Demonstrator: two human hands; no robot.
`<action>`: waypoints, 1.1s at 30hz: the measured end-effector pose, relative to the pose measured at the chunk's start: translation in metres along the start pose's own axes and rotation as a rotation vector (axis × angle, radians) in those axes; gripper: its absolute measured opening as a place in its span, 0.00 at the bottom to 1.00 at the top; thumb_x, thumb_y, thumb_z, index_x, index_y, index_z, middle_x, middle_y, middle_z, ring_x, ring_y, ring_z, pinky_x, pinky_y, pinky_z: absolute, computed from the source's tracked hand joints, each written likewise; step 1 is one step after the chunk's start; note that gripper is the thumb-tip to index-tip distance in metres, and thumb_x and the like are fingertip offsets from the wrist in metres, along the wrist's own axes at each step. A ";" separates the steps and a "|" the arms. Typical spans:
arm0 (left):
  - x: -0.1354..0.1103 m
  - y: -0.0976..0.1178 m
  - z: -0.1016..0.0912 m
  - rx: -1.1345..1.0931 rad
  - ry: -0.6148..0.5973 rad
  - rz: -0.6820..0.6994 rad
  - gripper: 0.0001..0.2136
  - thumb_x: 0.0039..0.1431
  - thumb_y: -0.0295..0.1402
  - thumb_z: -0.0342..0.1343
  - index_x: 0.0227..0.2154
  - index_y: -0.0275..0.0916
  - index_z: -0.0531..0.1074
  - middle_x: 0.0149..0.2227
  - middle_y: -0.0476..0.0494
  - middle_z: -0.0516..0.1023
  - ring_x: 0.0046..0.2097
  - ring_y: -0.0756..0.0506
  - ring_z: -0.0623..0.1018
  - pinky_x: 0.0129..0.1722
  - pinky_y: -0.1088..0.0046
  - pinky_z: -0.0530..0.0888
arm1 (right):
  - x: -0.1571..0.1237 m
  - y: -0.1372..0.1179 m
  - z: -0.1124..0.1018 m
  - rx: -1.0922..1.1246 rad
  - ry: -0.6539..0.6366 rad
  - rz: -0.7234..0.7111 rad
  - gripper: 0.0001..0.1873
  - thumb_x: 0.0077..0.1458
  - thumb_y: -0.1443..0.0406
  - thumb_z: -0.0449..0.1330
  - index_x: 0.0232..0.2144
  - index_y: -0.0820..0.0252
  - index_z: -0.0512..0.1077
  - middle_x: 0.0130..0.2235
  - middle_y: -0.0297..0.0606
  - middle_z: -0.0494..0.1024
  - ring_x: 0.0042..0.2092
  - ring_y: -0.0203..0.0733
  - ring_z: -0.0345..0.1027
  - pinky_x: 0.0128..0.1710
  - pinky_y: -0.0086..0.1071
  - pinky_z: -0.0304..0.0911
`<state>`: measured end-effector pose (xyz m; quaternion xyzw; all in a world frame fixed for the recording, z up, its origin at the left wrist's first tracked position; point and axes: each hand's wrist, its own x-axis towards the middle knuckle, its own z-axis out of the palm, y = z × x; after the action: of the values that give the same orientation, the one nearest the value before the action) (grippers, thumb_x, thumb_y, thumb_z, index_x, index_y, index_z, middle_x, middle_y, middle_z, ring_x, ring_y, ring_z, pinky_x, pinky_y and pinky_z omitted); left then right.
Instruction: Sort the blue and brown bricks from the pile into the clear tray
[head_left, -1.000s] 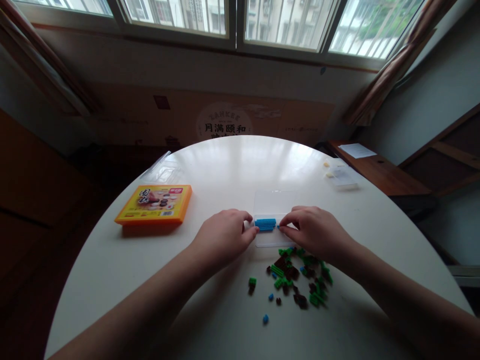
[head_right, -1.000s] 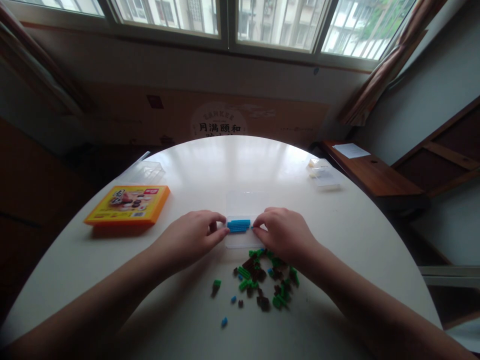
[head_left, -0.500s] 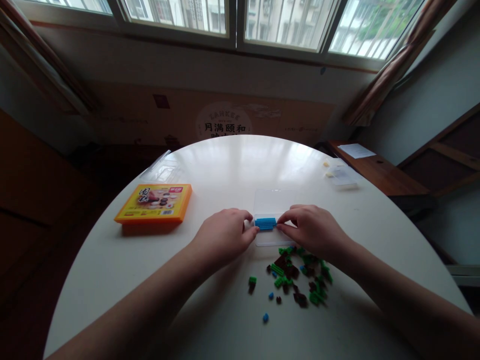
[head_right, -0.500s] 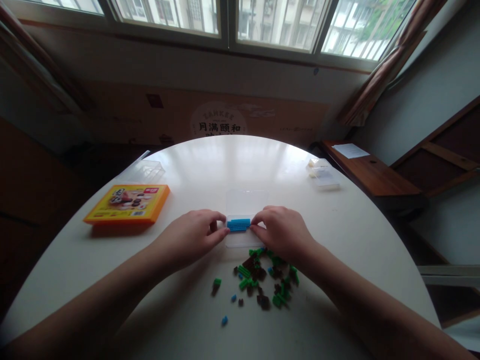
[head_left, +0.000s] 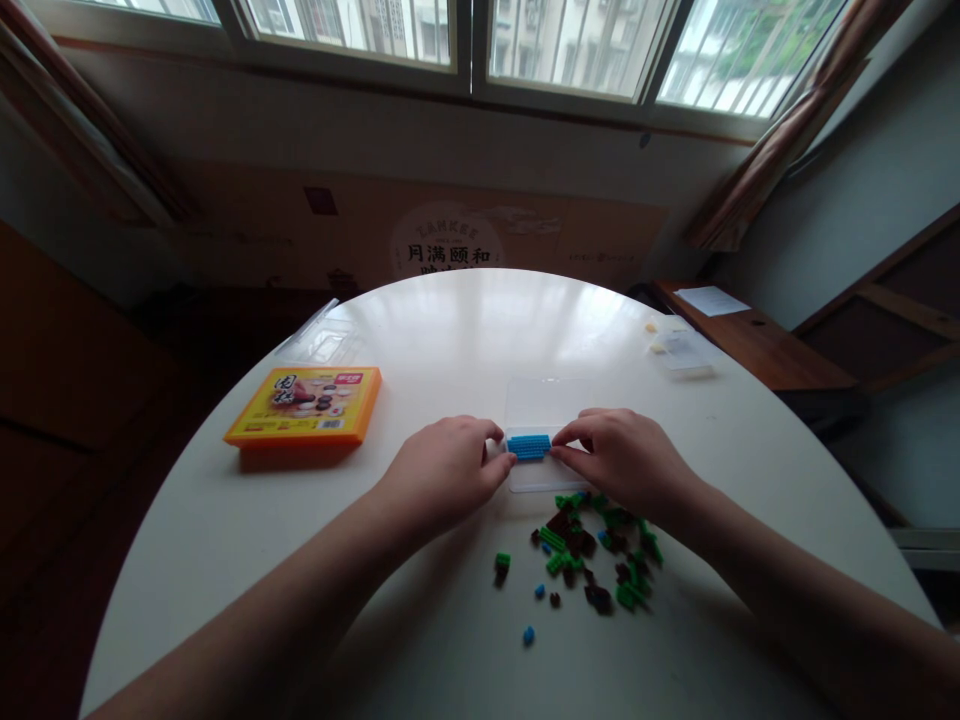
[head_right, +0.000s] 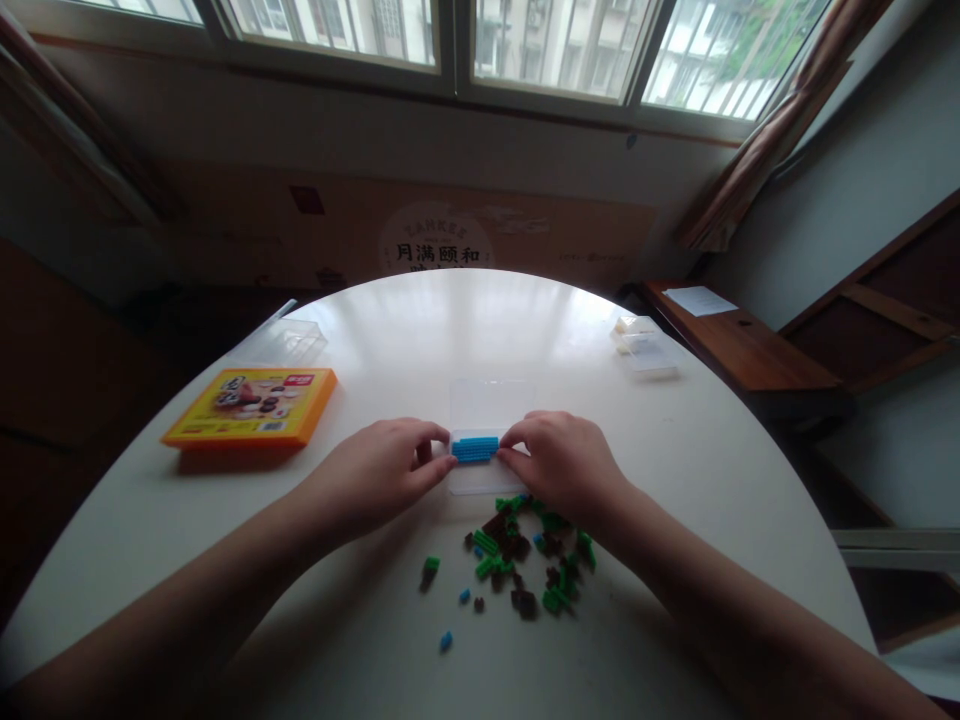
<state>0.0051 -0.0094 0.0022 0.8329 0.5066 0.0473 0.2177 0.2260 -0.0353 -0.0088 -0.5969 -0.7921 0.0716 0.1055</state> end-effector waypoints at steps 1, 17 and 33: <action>0.000 0.000 0.000 -0.001 -0.001 0.000 0.19 0.59 0.47 0.49 0.43 0.42 0.77 0.42 0.41 0.81 0.42 0.39 0.78 0.35 0.68 0.72 | 0.000 0.000 0.000 0.002 0.002 -0.003 0.08 0.57 0.59 0.60 0.33 0.47 0.80 0.34 0.31 0.80 0.32 0.38 0.70 0.30 0.31 0.56; 0.001 0.000 -0.004 -0.025 -0.038 -0.036 0.20 0.59 0.49 0.50 0.46 0.43 0.77 0.42 0.42 0.81 0.41 0.40 0.78 0.36 0.68 0.72 | -0.033 0.018 -0.043 0.115 -0.012 -0.262 0.10 0.60 0.63 0.58 0.35 0.50 0.80 0.32 0.32 0.79 0.30 0.33 0.69 0.30 0.28 0.58; 0.003 -0.003 -0.004 -0.016 -0.001 -0.021 0.22 0.60 0.51 0.48 0.44 0.41 0.77 0.38 0.42 0.80 0.36 0.42 0.78 0.36 0.68 0.72 | -0.040 0.027 -0.051 0.068 -0.285 -0.404 0.10 0.55 0.70 0.58 0.30 0.53 0.78 0.31 0.30 0.78 0.31 0.33 0.68 0.32 0.28 0.55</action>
<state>0.0033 -0.0042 0.0040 0.8258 0.5148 0.0487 0.2252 0.2741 -0.0671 0.0308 -0.4064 -0.8994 0.1590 0.0247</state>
